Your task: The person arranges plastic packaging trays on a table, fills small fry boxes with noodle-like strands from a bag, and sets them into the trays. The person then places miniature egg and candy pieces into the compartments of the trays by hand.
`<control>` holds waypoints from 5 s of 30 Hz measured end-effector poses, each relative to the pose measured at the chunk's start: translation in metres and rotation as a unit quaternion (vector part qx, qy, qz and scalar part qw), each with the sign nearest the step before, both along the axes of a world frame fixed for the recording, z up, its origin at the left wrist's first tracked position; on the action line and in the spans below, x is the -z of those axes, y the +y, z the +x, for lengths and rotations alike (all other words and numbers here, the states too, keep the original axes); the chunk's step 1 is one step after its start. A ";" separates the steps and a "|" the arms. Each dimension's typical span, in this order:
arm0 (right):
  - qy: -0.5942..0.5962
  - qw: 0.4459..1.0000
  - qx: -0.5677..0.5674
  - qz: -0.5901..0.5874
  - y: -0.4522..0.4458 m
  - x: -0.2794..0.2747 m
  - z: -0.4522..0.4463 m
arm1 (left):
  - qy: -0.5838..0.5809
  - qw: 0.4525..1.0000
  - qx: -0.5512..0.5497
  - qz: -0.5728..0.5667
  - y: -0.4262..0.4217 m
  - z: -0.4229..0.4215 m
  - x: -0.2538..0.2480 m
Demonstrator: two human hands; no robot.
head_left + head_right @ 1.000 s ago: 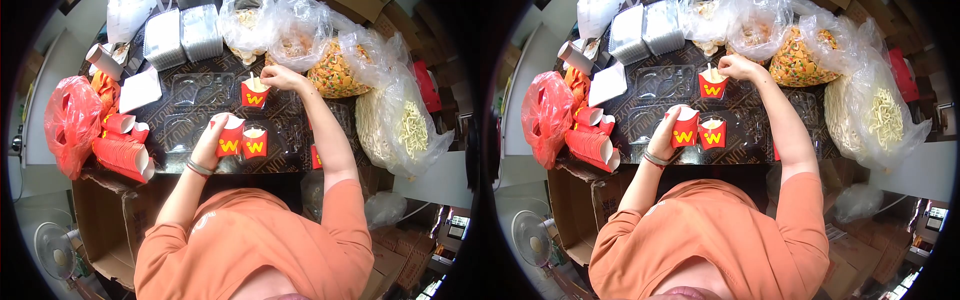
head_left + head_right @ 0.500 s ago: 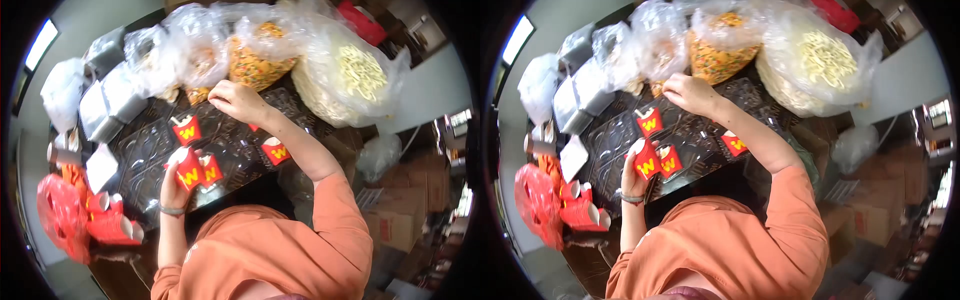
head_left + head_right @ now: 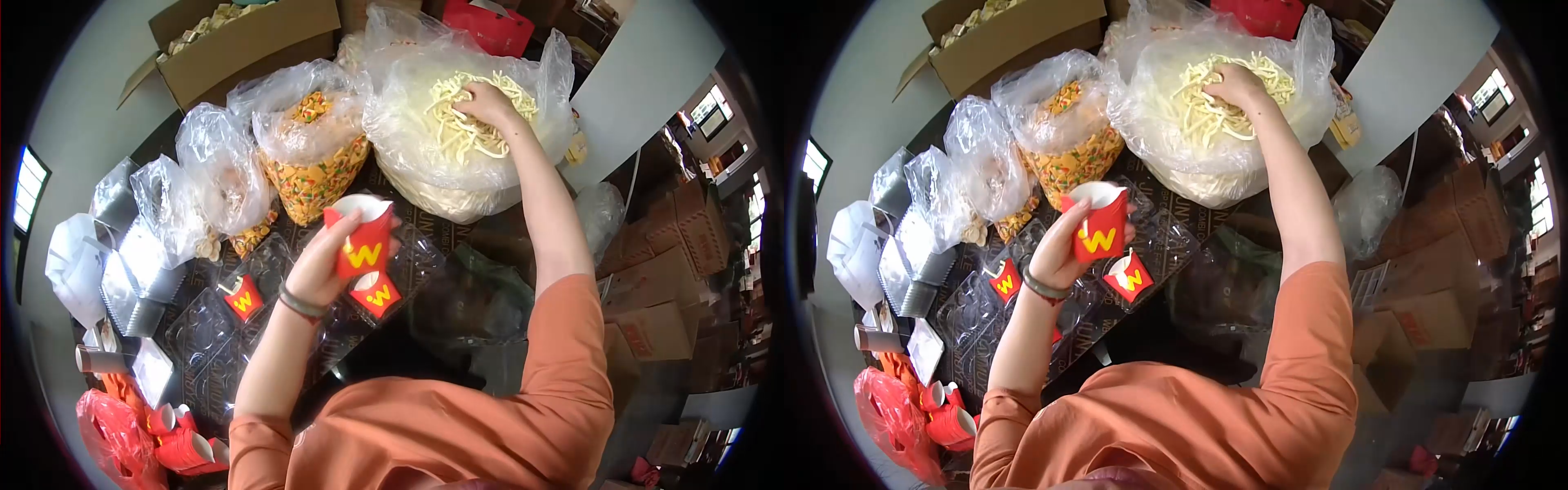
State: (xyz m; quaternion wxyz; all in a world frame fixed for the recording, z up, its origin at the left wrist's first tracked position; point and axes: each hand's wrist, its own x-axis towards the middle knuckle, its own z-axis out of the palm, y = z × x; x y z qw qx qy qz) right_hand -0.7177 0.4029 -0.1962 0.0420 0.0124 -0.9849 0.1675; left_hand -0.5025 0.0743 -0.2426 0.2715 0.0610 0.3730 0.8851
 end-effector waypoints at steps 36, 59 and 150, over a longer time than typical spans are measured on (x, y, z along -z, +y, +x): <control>-0.135 0.961 -0.161 -0.183 0.006 -0.058 0.047 | 0.077 0.983 0.150 -0.075 0.132 -0.182 -0.028; 0.162 0.856 -0.428 -0.240 -0.172 0.040 0.193 | -0.045 0.980 -0.176 0.077 -0.013 0.018 0.035; -0.047 0.999 -0.006 -0.005 -0.020 -0.013 0.002 | 0.034 0.999 -0.018 -0.017 -0.003 -0.008 -0.031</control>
